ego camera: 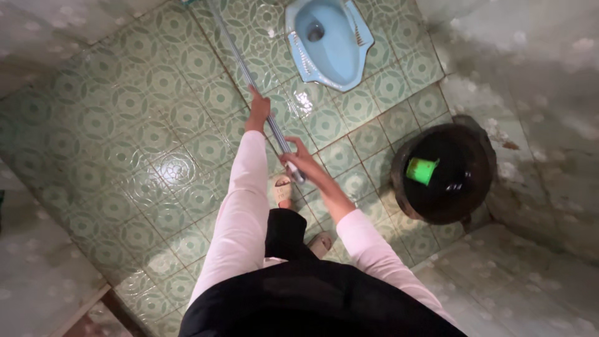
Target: The person pours water from a bucket onto a tiled floor and a squat toilet using a scoop, then uses a squeegee to scrub the tiles and push the water away.
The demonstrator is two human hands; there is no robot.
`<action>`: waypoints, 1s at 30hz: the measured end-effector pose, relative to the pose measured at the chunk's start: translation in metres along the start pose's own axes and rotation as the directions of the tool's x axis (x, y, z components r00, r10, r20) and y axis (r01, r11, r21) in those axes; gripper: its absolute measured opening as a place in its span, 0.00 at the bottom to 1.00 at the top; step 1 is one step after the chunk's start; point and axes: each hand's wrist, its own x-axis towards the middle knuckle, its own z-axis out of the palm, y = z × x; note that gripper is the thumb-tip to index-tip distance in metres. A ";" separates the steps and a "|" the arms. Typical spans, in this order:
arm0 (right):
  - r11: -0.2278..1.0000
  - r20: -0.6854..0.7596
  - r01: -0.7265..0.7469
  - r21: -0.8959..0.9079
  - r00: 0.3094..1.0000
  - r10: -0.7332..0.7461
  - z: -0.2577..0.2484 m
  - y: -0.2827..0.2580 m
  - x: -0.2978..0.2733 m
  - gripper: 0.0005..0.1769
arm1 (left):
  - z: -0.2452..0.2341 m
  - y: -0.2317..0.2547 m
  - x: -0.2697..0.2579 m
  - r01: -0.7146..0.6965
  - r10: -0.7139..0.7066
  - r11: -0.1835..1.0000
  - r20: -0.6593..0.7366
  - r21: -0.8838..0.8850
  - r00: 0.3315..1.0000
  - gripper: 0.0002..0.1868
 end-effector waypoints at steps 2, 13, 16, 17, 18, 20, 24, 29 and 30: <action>0.961 -0.086 0.037 0.274 0.996 -0.013 0.021 0.035 -0.038 0.33 | 0.010 -0.008 -0.030 -0.087 0.088 0.996 -0.044 0.030 0.995 0.50; 0.604 0.117 -0.300 0.738 0.939 0.324 -0.028 0.148 -0.275 0.37 | 0.124 -0.085 -0.298 0.063 -0.065 0.997 0.045 0.044 0.997 0.48; 0.431 0.305 -0.254 0.866 0.951 -0.051 -0.055 0.135 -0.232 0.10 | 0.134 -0.065 -0.231 0.078 -0.078 0.993 -0.004 0.086 0.997 0.50; 0.422 0.272 -0.256 0.870 0.962 0.025 -0.057 0.127 -0.208 0.10 | 0.127 -0.054 -0.203 0.178 -0.179 0.984 0.042 0.024 0.983 0.50; 0.411 0.238 -0.258 0.874 0.966 0.100 -0.050 0.117 -0.176 0.14 | 0.121 -0.055 -0.185 -0.296 0.323 0.944 -0.221 0.149 0.920 0.50; 0.428 0.307 -0.217 0.877 0.939 -0.152 -0.036 0.103 -0.138 0.11 | 0.098 -0.046 -0.139 -0.132 0.142 0.965 -0.028 0.226 0.989 0.49; 0.393 0.230 -0.251 0.885 0.968 0.100 -0.025 0.104 -0.138 0.33 | 0.083 -0.054 -0.128 -0.055 0.049 0.973 0.033 0.223 0.998 0.35; 0.449 0.222 -0.261 0.855 0.965 0.138 -0.047 0.174 -0.261 0.36 | 0.147 -0.089 -0.247 -0.186 0.145 0.909 0.136 0.373 0.980 0.21; 0.488 0.171 -0.204 0.849 0.979 0.112 -0.053 0.189 -0.305 0.34 | 0.160 -0.102 -0.287 -0.399 0.172 0.391 0.360 0.829 0.917 0.20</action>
